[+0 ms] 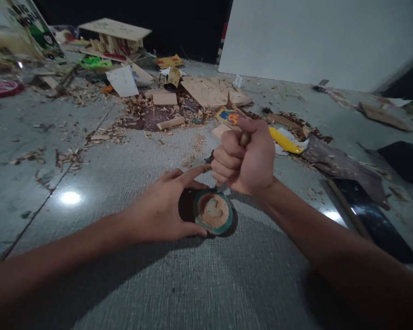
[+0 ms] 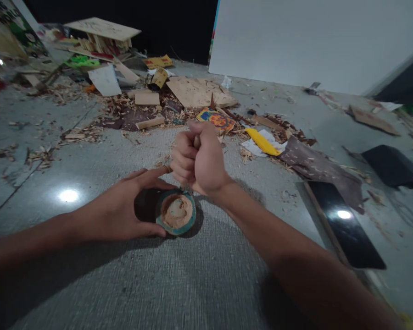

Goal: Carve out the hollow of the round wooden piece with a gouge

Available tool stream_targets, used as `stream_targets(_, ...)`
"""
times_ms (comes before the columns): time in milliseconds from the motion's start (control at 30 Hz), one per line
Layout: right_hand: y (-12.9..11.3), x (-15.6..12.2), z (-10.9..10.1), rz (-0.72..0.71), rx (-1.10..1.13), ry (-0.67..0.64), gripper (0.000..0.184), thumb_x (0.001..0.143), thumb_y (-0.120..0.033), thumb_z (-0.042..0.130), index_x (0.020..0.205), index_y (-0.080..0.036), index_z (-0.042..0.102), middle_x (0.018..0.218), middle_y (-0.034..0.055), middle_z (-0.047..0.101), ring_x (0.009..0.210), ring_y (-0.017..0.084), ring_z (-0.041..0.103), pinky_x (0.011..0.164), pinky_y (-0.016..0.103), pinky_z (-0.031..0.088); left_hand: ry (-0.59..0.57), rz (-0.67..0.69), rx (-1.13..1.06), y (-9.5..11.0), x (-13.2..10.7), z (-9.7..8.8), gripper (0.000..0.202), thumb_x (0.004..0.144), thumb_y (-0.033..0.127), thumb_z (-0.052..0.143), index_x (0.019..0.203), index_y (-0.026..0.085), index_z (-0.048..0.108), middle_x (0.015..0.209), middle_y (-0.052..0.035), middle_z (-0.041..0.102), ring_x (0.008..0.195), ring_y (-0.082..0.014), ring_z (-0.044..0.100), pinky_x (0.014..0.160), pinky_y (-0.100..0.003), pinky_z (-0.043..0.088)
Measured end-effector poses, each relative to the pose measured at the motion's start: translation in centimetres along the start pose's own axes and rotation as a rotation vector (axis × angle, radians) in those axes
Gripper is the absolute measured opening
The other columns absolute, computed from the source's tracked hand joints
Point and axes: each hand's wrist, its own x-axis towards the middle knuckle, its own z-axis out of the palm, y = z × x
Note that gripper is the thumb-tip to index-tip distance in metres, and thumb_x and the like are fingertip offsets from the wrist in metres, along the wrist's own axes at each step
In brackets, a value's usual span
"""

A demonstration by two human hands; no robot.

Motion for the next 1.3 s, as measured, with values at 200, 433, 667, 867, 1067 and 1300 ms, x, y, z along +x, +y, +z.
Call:
stream_targets(200,0.2,1.1,-0.5,0.111,0.154,0.102,0.052,0.094,-0.045,0.030,0.050,-0.025,0.012,0.041,-0.0092,0.007,0.034,0.006,0.002,0.029,0.018,0.008,0.008,0.004,-0.022,0.2,0.0,-0.1,0.108,0.064,0.057,0.083,0.151,0.025,0.028,0.126,-0.0080,0.071,0.127,-0.0350,0.056,0.104,-0.053,0.041)
stream_targets(433,1.3,1.5,-2.0,0.192,0.266,0.214,0.049,0.092,-0.042,0.040,0.053,-0.025,0.014,0.040,-0.0100,0.012,0.033,0.006,0.005,0.028,0.019,0.009,-0.015,0.026,-0.002,0.2,-0.3,-0.1,0.107,0.063,0.057,0.084,0.150,0.026,0.029,0.125,-0.0069,0.072,0.129,-0.0358,0.054,0.110,-0.056,0.034)
stream_targets(667,0.5,0.7,-1.9,0.118,0.305,0.313,0.045,0.090,-0.033,0.035,0.054,-0.025,0.011,0.042,-0.0086,0.008,0.035,0.008,0.004,0.030,0.022,0.009,0.004,0.035,0.003,0.0,-0.3,0.0,0.104,0.065,0.057,0.082,0.150,0.027,0.030,0.124,-0.0060,0.071,0.127,-0.0362,0.054,0.106,-0.054,0.038)
stream_targets(867,-0.3,-1.3,0.6,-0.078,0.032,0.084,0.050,0.090,-0.039,0.032,0.044,-0.023,0.019,0.042,-0.0064,0.010,0.036,0.008,0.006,0.034,0.024,0.011,0.008,0.003,-0.018,0.1,-0.3,0.0,0.104,0.064,0.058,0.083,0.149,0.028,0.031,0.122,-0.0056,0.073,0.124,-0.0367,0.055,0.102,-0.054,0.040)
stream_targets(1067,0.4,-2.3,0.6,-0.155,-0.159,-0.107,0.054,0.083,-0.041,0.053,0.044,-0.022,0.022,0.041,-0.0067,0.014,0.036,0.007,0.014,0.039,0.025,0.020,0.000,0.045,-0.045,-0.1,-0.3,-0.2,0.093,0.066,0.060,0.081,0.143,0.028,0.041,0.127,-0.0072,0.070,0.125,-0.0363,0.056,0.103,-0.054,0.041)
stream_targets(1300,0.4,-1.2,-0.5,-0.107,0.062,0.058,0.052,0.086,-0.044,0.044,0.046,-0.023,0.017,0.041,-0.0075,0.009,0.034,0.007,0.007,0.032,0.023,0.013,0.013,0.022,0.012,-0.1,-0.3,0.0,0.108,0.065,0.063,0.082,0.151,0.023,0.030,0.126,-0.0058,0.071,0.128,-0.0350,0.054,0.109,-0.052,0.034)
